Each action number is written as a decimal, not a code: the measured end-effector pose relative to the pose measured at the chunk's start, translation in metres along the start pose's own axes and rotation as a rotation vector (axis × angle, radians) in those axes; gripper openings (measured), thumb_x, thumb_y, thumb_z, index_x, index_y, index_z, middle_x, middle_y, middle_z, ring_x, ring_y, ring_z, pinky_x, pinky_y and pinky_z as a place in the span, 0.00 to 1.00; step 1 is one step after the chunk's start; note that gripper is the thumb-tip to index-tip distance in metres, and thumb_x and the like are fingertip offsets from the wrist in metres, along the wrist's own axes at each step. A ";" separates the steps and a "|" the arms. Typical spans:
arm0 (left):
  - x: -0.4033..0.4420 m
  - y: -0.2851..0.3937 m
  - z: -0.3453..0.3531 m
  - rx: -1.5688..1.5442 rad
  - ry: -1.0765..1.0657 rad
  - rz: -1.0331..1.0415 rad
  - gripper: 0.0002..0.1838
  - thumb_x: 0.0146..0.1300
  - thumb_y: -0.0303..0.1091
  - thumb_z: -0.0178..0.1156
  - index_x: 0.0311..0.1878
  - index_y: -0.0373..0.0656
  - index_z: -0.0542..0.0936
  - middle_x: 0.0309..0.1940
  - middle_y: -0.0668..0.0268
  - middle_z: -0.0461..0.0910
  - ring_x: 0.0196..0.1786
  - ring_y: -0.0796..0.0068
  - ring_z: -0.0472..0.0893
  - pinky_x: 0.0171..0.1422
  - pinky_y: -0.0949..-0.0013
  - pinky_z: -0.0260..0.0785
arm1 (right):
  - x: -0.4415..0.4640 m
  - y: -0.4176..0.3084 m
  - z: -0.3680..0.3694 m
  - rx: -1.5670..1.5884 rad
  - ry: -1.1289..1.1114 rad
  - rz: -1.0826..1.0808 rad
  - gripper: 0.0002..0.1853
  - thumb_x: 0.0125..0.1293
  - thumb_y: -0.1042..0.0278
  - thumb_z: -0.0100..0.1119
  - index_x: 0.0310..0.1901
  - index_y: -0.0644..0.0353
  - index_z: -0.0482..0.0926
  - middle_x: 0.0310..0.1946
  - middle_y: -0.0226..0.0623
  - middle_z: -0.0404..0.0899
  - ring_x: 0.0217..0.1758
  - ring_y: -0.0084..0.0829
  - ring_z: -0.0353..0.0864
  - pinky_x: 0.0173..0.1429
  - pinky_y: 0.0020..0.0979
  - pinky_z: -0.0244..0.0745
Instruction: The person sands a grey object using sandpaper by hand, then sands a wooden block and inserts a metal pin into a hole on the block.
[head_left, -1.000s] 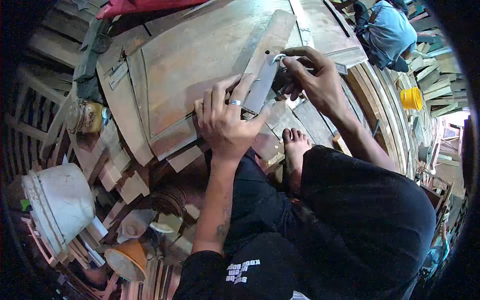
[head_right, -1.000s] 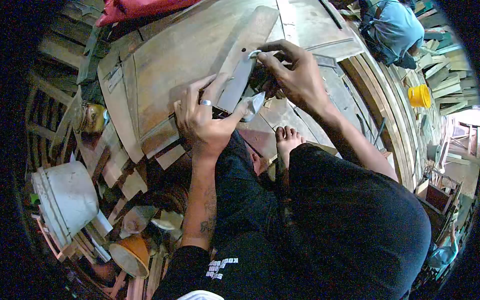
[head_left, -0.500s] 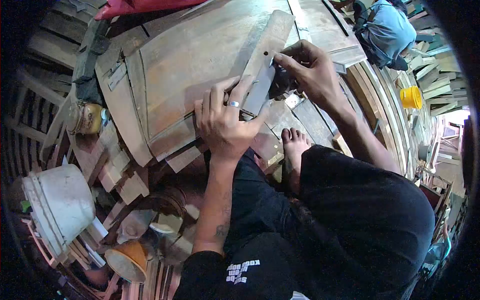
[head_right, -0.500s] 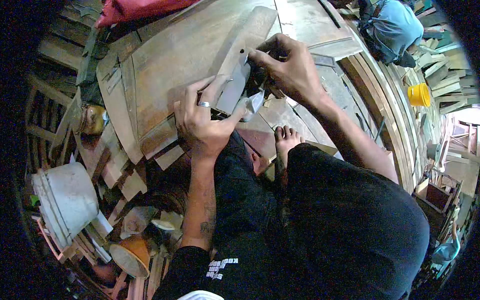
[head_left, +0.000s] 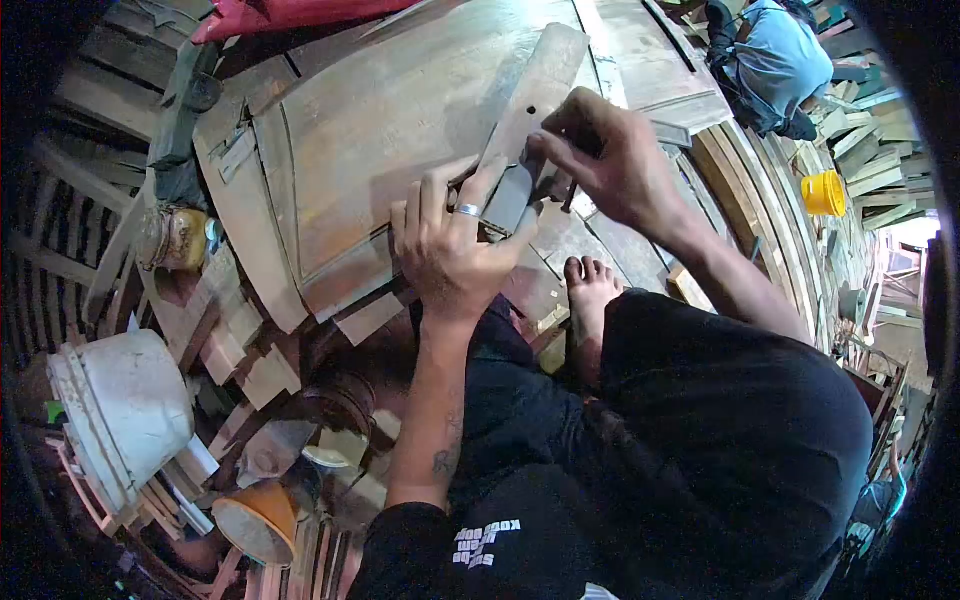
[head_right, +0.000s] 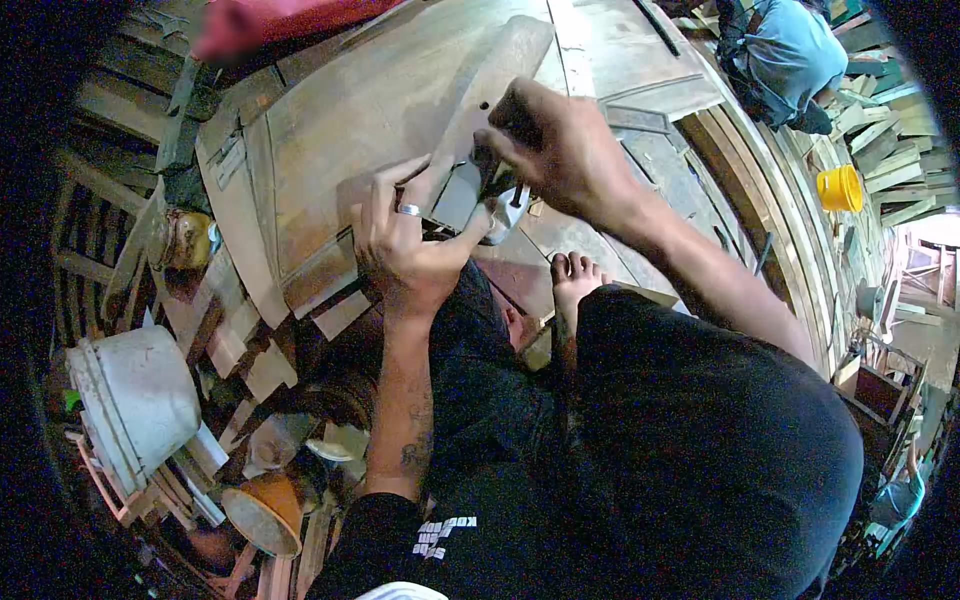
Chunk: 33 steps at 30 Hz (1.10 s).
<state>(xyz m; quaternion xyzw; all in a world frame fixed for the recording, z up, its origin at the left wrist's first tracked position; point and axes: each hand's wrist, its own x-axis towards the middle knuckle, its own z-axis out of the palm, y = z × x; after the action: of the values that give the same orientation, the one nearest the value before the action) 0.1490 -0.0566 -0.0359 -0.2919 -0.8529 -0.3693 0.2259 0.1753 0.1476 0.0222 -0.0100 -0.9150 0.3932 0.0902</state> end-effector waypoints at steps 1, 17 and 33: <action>-0.002 0.000 -0.001 0.000 -0.004 -0.005 0.28 0.48 0.48 0.82 0.55 0.56 0.90 0.49 0.69 0.84 0.48 0.62 0.84 0.52 0.55 0.71 | 0.004 -0.001 -0.006 0.028 -0.016 0.066 0.15 0.77 0.61 0.70 0.47 0.68 0.83 0.38 0.43 0.93 0.41 0.26 0.93 0.45 0.32 0.88; 0.002 0.007 -0.006 -0.003 -0.037 -0.026 0.27 0.49 0.40 0.83 0.55 0.52 0.89 0.52 0.66 0.85 0.53 0.57 0.86 0.58 0.52 0.74 | 0.019 0.003 -0.012 0.027 -0.069 0.110 0.12 0.78 0.65 0.69 0.46 0.69 0.85 0.38 0.42 0.92 0.42 0.25 0.91 0.46 0.34 0.87; -0.001 0.002 -0.001 -0.019 0.007 -0.012 0.27 0.49 0.49 0.83 0.54 0.55 0.90 0.47 0.68 0.84 0.49 0.60 0.83 0.53 0.54 0.70 | 0.028 0.013 -0.017 -0.033 -0.068 0.125 0.13 0.78 0.64 0.69 0.47 0.67 0.83 0.40 0.44 0.93 0.44 0.27 0.92 0.53 0.35 0.87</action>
<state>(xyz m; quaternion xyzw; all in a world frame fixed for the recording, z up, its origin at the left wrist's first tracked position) 0.1508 -0.0562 -0.0348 -0.2879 -0.8502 -0.3798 0.2237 0.1496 0.1711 0.0288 -0.0550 -0.9215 0.3830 0.0340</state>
